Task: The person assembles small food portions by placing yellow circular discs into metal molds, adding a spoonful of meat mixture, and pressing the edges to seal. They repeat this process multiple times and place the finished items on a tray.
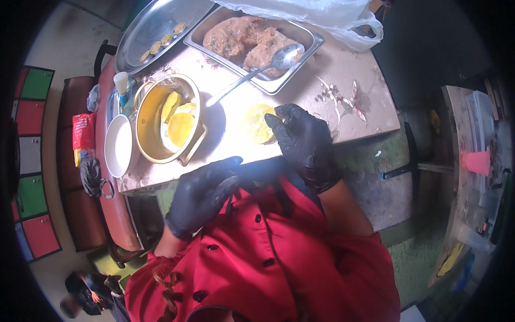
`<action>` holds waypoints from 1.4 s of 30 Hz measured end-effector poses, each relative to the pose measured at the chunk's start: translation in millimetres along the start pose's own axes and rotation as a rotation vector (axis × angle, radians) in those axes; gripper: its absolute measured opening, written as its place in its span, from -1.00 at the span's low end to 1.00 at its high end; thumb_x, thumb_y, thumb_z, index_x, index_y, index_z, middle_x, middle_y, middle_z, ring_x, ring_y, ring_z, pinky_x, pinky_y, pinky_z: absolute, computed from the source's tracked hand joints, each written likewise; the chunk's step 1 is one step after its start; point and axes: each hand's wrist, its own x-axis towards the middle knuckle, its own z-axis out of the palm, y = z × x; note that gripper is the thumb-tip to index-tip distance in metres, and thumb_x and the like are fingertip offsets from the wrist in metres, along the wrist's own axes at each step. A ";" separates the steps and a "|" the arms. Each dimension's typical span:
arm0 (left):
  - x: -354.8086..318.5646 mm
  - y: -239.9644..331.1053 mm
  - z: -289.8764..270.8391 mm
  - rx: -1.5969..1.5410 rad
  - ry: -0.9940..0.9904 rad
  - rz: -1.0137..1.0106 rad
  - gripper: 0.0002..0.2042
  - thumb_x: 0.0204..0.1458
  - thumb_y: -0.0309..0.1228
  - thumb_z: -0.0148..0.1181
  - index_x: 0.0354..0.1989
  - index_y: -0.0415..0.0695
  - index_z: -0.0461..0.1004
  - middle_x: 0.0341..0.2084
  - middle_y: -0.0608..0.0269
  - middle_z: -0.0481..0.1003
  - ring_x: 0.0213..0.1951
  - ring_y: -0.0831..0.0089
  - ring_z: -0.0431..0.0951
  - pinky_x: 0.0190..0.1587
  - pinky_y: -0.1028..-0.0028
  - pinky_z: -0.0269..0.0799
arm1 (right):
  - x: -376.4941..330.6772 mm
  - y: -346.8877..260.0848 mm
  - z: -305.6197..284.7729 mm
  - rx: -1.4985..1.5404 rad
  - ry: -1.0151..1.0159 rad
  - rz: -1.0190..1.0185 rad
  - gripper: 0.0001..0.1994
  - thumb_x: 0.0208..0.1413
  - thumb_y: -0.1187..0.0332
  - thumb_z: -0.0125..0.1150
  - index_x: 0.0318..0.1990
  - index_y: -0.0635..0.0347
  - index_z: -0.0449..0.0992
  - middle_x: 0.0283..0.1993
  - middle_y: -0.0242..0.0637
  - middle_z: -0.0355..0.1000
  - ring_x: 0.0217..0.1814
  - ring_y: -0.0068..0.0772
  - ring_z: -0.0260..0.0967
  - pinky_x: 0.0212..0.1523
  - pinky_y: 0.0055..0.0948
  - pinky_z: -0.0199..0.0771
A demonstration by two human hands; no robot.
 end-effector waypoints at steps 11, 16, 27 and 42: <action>115.8 26.7 -50.5 1.107 0.149 0.373 -0.28 -0.03 -0.26 0.34 0.36 -0.04 0.22 -0.36 0.13 0.50 -0.26 0.16 0.46 -0.12 0.24 0.37 | 28.7 26.3 -16.4 0.323 0.267 -0.200 -0.80 0.34 0.36 0.14 -0.11 0.37 0.55 -0.42 -0.39 0.47 -0.45 -0.67 0.28 -0.40 -0.56 0.33; 142.5 37.9 -54.7 0.816 0.017 0.230 -0.50 0.06 -0.33 0.29 0.20 -0.16 0.38 -0.41 0.04 0.59 -0.27 0.05 0.60 -0.16 0.20 0.48 | 42.5 22.5 -16.8 0.149 0.145 -0.109 -0.76 0.35 0.31 0.14 -0.24 0.35 0.52 -0.45 -0.34 0.44 -0.44 -0.63 0.36 -0.39 -0.50 0.33; 190.5 52.4 -44.1 -0.085 0.141 0.354 -0.75 0.36 -0.32 0.02 -0.04 -0.26 0.49 -0.26 0.24 0.59 -0.32 0.48 0.58 -0.31 0.52 0.49 | 49.5 28.7 -9.7 0.427 0.097 -0.041 -0.85 0.32 0.35 0.18 -0.17 0.28 0.52 -0.43 -0.42 0.46 -0.40 -0.65 0.36 -0.34 -0.58 0.34; 277.7 40.6 -78.6 0.646 0.548 0.645 -0.86 0.21 -0.44 0.09 -0.36 -0.23 0.49 -0.53 -0.12 0.52 -0.43 -0.11 0.57 -0.37 0.15 0.51 | 57.5 15.5 -6.1 0.694 0.051 0.200 -0.94 0.27 0.46 0.23 -0.20 0.24 0.53 -0.42 -0.47 0.46 -0.38 -0.73 0.35 -0.33 -0.65 0.36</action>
